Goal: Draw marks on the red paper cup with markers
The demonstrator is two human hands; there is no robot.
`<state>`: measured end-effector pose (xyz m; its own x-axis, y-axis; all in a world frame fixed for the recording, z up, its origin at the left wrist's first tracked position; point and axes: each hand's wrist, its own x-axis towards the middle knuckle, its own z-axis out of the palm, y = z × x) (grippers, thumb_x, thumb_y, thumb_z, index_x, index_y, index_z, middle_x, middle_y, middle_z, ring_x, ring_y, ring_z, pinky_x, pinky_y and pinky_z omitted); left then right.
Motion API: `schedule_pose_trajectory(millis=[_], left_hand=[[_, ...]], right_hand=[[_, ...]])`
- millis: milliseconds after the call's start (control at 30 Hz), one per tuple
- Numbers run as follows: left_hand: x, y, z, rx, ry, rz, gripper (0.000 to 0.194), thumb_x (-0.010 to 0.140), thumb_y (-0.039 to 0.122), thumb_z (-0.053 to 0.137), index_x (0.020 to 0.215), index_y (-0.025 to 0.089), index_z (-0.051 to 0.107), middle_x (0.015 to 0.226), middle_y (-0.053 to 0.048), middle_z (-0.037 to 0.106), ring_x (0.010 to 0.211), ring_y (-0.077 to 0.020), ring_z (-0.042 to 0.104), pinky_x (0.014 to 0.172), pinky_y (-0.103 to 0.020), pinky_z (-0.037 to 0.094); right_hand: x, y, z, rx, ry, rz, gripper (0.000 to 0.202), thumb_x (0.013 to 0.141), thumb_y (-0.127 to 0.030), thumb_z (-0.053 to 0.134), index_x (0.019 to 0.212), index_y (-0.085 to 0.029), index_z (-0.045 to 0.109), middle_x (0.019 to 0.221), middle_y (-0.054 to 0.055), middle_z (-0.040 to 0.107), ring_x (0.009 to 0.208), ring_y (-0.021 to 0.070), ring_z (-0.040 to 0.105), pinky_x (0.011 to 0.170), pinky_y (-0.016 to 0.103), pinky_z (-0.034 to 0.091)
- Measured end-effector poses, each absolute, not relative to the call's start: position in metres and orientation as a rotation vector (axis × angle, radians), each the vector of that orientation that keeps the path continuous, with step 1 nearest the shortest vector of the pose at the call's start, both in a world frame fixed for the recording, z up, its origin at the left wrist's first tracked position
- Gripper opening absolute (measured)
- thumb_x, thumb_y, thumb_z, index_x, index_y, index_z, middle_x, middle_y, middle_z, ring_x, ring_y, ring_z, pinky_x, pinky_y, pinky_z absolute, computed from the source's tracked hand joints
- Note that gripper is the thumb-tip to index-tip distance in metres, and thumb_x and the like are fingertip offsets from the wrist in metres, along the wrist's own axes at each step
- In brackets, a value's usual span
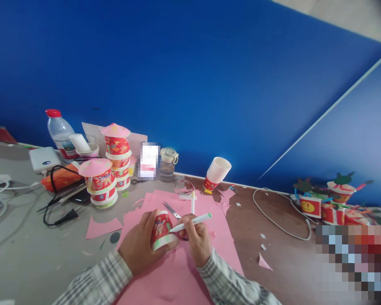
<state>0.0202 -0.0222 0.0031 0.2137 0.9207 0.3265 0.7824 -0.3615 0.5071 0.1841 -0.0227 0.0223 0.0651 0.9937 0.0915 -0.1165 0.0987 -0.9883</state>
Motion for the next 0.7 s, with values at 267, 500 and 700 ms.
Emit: schedule_pose_trajectory(millis=[267,500,700], left_hand=[[0.019,-0.022,0.0,2.272,1.616,0.897,0.085,0.051,0.067,0.057,0.12,0.027,0.027,0.105,-0.006,0.051,0.084,-0.0257,0.058,0.064,-0.038,0.052],[0.018,-0.021,-0.003,2.291,1.63,0.863,0.088,0.049,0.066,0.059,0.121,0.025,0.027,0.108,-0.006,0.05,0.085,-0.0252,0.057,0.065,-0.036,0.053],[0.017,-0.02,-0.005,2.301,1.649,0.93,0.088,0.048,0.066,0.058,0.121,0.028,0.027,0.109,-0.005,0.05,0.086,-0.0264,0.057,0.062,-0.036,0.054]], right_hand=[[0.187,-0.021,0.016,-1.053,-1.115,1.13,0.041,0.07,-0.053,0.053,0.057,-0.015,0.062,0.038,-0.003,0.049,0.035,0.0118,0.043,0.036,0.02,0.035],[0.195,-0.016,0.019,-0.94,-1.062,1.106,0.038,0.078,-0.049,0.043,0.087,-0.016,0.06,0.039,-0.004,0.052,0.034,0.0134,0.043,0.036,0.023,0.036],[0.226,0.012,0.034,-1.105,-1.247,0.602,0.028,0.079,-0.033,0.045,0.098,-0.016,0.056,0.053,-0.002,0.056,0.05,0.0165,0.052,0.051,0.029,0.046]])
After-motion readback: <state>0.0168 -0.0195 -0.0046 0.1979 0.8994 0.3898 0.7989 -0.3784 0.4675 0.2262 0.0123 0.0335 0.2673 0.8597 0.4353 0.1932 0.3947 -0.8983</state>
